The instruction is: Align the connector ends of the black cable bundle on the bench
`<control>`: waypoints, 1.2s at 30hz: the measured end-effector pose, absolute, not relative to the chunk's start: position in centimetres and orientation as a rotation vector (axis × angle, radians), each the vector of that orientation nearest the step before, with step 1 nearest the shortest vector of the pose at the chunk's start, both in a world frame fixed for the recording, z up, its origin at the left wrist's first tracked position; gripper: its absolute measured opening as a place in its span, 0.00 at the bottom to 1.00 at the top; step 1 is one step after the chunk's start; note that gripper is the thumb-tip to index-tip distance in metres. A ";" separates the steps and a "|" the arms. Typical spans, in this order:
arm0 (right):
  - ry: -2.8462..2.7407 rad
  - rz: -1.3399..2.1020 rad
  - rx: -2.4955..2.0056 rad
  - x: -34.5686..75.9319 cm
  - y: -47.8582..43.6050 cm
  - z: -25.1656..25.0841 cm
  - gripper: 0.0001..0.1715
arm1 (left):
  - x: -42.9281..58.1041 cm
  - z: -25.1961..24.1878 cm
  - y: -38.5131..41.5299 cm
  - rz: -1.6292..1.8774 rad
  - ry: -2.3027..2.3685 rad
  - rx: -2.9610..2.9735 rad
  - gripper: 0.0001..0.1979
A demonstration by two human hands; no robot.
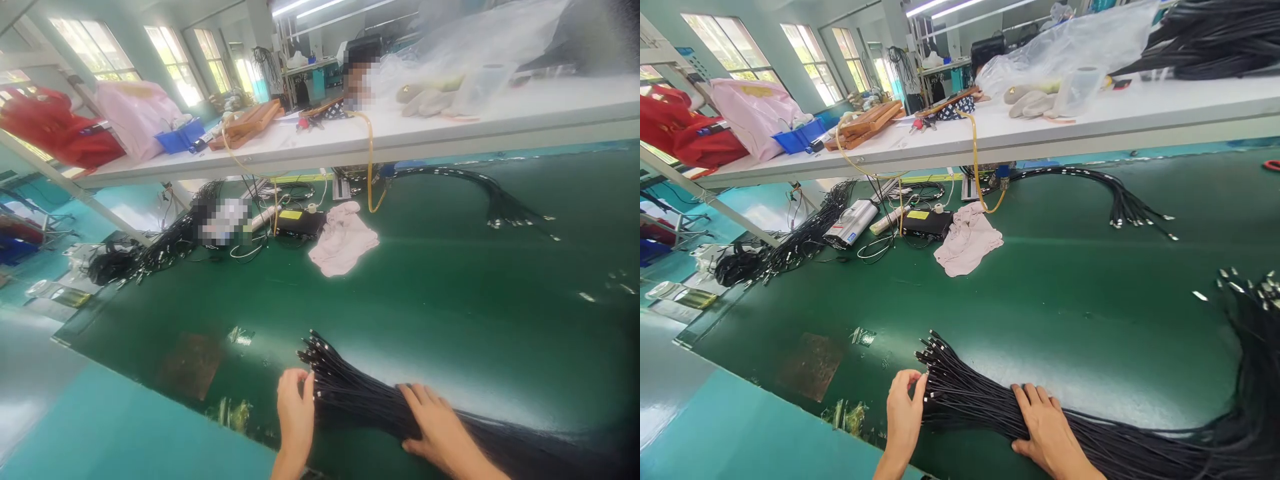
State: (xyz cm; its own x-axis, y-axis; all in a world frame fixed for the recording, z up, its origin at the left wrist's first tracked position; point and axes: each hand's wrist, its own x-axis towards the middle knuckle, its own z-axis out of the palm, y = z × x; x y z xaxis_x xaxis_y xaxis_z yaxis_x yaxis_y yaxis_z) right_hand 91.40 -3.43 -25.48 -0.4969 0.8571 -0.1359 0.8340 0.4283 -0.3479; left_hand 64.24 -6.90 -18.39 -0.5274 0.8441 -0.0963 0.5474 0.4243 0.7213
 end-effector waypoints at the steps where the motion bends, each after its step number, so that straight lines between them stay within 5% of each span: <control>1: -2.603 0.574 -1.540 91.4 -3.5 -25.5 0.41 | 64.5 -18.3 -7.6 0.875 2.215 1.172 0.09; 11: -2.596 0.541 -1.510 91.6 -3.7 -25.7 0.39 | 65.6 -19.5 -10.3 0.816 2.245 1.026 0.16; 18: -2.594 0.526 -1.503 91.6 -3.8 -25.7 0.38 | 65.2 -20.2 -8.4 0.674 2.263 1.128 0.02; 36: -2.584 0.545 -1.545 91.4 -3.7 -25.2 0.38 | 67.0 -19.4 -7.5 0.654 2.329 1.223 0.07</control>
State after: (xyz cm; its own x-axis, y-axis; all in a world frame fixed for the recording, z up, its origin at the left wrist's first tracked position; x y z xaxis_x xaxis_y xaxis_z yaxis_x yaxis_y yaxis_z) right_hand 91.40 -3.73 -25.23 -0.4874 0.8662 -0.1106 0.8371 0.4274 -0.3414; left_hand 66.96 -7.55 -19.37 -0.5204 0.8405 -0.1512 0.6389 0.5006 0.5841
